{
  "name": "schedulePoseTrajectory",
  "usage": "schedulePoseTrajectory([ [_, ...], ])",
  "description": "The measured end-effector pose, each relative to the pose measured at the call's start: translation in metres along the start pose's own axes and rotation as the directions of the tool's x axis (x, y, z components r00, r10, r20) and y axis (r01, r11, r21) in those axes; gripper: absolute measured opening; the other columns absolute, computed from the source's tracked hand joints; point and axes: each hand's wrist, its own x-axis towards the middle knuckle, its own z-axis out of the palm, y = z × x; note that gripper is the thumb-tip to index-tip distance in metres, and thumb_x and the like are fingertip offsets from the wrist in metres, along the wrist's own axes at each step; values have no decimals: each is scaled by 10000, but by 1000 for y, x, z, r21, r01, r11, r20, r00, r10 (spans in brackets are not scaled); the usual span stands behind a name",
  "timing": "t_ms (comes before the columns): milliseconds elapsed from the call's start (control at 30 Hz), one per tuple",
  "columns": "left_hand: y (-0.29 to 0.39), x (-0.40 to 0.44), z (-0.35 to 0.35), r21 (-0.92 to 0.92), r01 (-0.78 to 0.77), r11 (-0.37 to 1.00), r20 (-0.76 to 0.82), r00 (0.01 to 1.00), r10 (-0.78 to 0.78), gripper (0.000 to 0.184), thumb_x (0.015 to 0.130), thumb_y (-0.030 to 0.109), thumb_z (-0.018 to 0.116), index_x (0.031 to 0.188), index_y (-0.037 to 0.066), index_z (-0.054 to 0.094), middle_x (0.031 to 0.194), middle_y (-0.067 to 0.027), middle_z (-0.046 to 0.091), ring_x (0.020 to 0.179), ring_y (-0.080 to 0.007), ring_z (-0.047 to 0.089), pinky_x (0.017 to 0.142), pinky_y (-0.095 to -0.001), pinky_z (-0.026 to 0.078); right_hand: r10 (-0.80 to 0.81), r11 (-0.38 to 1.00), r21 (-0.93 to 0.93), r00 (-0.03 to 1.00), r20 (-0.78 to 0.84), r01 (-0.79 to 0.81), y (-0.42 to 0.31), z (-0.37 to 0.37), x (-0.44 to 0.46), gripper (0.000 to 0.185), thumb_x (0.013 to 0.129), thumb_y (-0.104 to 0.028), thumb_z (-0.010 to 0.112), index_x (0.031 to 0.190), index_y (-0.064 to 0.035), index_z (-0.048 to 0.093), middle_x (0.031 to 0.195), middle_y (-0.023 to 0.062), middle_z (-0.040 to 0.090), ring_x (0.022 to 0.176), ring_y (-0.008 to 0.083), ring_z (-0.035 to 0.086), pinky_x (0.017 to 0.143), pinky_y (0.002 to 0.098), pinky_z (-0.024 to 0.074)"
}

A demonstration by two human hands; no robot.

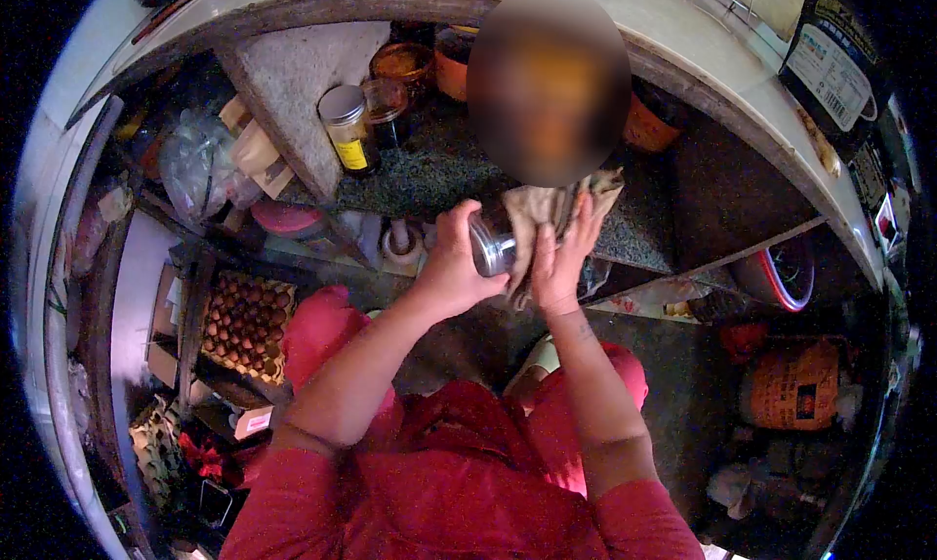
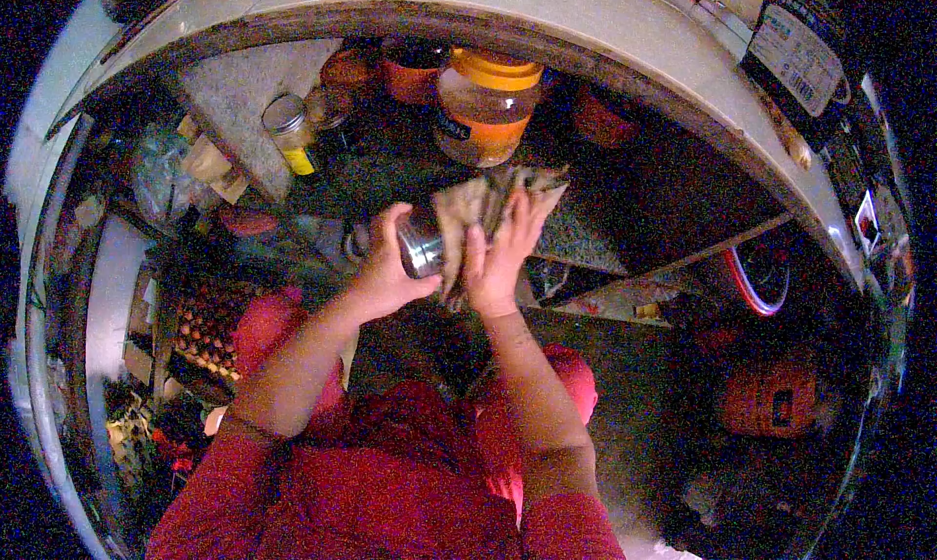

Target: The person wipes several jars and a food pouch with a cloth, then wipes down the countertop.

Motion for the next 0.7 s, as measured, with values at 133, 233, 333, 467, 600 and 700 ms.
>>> schedulePoseTrajectory([
  [133, -34, 7, -2, 156, -34, 987, 49, 998, 26, 1031, 570, 243, 855, 1351, 45, 212, 1321, -224, 327, 1228, -373, 375, 1035, -420, 342, -199, 974, 143, 961, 190, 174, -31, -2, -12, 689, 867, -360, 534, 1414, -11, 304, 1473, 172, 278, 1375, 449, 168, 1108, 573, 90],
  [233, -24, 7, -18, 21, 105, 994, 101, 989, -106, 1053, 563, 264, 864, 1352, 42, 203, 1323, -210, 334, 1241, -330, 373, 1036, -412, 337, -290, 954, 165, 912, 291, 250, -36, -3, -14, 686, 827, -419, 562, 1398, -80, 391, 1438, 131, 348, 1373, 415, 206, 1108, 567, 110],
  [333, -9, 8, -27, -145, 269, 952, 149, 957, -247, 1030, 573, 248, 855, 1344, 44, 203, 1304, -213, 350, 1234, -307, 378, 1029, -395, 341, -316, 946, 34, 893, 320, 322, -32, -11, 7, 691, 873, -537, 424, 1392, -80, 413, 1406, 130, 392, 1347, 395, 269, 1115, 529, 112],
  [467, -15, 9, -28, -264, 319, 910, 187, 943, -276, 985, 605, 210, 842, 1341, 66, 203, 1271, -179, 398, 1216, -294, 401, 1025, -392, 345, -138, 986, -75, 981, 133, 149, -10, -6, 16, 653, 876, -488, 447, 1367, -58, 418, 1418, 144, 384, 1334, 398, 287, 1102, 523, 154],
  [600, -13, 9, -28, -312, 335, 889, 209, 937, -280, 1003, 620, 224, 851, 1353, 74, 182, 1262, -158, 417, 1206, -289, 416, 1023, -393, 346, -36, 994, 100, 999, 3, 35, 6, -7, 34, 568, 881, -309, 520, 1368, -38, 408, 1407, 195, 388, 1332, 421, 290, 1105, 505, 215],
  [700, -9, 8, -28, -350, 364, 863, 243, 925, -292, 1006, 635, 251, 853, 1351, 68, 170, 1252, -153, 423, 1194, -284, 424, 1021, -393, 346, 308, 826, 478, 949, 64, -300, 0, -13, 38, 553, 948, -328, 481, 1373, 11, 382, 1426, 209, 378, 1339, 340, 336, 1102, 397, 258],
])
